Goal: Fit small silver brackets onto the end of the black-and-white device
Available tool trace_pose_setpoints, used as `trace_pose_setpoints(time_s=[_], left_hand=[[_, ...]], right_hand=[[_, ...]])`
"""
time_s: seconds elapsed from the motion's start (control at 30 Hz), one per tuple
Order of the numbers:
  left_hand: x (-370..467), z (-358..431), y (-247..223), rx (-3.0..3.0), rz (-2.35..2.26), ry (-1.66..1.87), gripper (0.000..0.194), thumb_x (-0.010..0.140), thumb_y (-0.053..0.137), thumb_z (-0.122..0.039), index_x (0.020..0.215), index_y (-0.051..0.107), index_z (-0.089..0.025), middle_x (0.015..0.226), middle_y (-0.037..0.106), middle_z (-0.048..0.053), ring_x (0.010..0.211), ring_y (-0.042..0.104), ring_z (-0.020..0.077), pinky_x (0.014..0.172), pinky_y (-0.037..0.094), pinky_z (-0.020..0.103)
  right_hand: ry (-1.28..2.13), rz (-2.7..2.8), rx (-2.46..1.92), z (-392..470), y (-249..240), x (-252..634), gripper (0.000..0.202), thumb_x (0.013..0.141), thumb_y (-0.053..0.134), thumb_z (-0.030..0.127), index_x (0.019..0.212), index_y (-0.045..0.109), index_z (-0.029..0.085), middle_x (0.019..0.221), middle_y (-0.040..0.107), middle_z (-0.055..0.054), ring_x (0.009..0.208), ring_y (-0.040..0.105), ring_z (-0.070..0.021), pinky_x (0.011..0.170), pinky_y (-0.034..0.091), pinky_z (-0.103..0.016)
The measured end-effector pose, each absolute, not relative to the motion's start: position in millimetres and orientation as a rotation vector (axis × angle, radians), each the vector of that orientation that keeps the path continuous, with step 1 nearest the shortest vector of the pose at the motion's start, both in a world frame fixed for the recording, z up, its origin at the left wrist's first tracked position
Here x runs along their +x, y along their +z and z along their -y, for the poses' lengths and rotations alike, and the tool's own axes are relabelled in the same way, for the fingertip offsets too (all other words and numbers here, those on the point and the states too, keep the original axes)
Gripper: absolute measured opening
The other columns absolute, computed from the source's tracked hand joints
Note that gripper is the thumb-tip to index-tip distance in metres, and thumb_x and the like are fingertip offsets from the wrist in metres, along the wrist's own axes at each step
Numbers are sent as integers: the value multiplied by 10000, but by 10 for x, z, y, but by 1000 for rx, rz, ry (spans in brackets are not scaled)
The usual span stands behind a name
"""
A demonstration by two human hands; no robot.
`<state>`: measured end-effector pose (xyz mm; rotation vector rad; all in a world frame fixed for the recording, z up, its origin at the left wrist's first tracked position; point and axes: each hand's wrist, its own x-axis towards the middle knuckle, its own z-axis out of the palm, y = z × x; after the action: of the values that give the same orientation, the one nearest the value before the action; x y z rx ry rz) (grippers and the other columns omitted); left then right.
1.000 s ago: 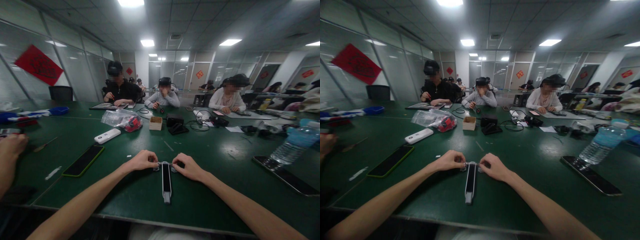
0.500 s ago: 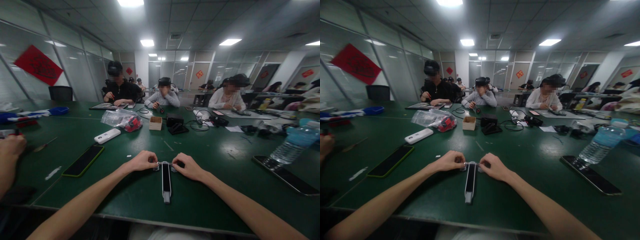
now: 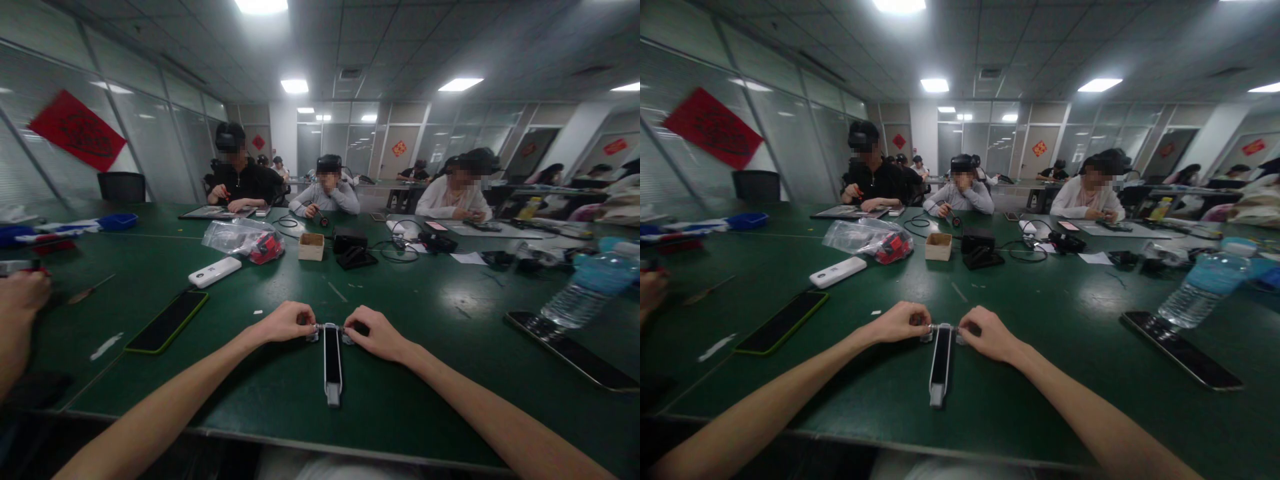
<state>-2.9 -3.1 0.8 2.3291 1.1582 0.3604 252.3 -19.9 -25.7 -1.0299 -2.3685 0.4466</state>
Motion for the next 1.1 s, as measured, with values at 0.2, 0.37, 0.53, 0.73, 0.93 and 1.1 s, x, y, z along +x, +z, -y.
trace_pose_setpoints(time_s=[0.2,0.37,0.53,0.73,0.93,1.1], left_hand=[[-40,26,-9,2323,-1147,397,229,769,603,-371,838,657,-159,695,612,-13,597,533,118,539,372,190],[-37,25,-15,2309,-1119,423,212,779,597,-351,846,647,-155,694,597,-15,608,538,116,537,375,183],[-24,46,20,2326,-1150,380,213,780,596,-350,843,646,-152,703,603,-6,614,543,121,544,382,187],[-23,54,28,2325,-1152,374,206,771,603,-340,837,651,-151,695,602,-9,605,543,118,540,379,185],[-35,13,-38,2313,-1120,438,207,769,607,-350,821,643,-152,673,586,-19,602,529,115,543,375,183],[-38,16,-43,2337,-1130,428,205,778,594,-348,836,644,-158,684,596,-16,600,540,119,532,374,184]], right_hand=[[462,2371,-1032,207,-235,2521,141,856,524,274,854,625,175,834,610,-44,752,540,-153,673,453,-295],[466,2378,-1037,205,-237,2524,146,862,517,280,860,621,177,846,610,-45,756,538,-153,670,455,-295],[478,2373,-1042,208,-249,2532,147,864,515,282,861,619,177,854,603,-41,754,535,-150,667,456,-294],[462,2369,-1030,202,-255,2524,143,860,518,271,859,622,173,840,605,-44,751,534,-150,664,453,-286],[447,2370,-1026,195,-258,2520,143,853,527,280,852,622,173,829,606,-43,758,538,-154,680,454,-294],[463,2370,-1037,199,-250,2522,149,860,519,286,855,621,178,840,601,-39,755,537,-149,671,457,-289]])
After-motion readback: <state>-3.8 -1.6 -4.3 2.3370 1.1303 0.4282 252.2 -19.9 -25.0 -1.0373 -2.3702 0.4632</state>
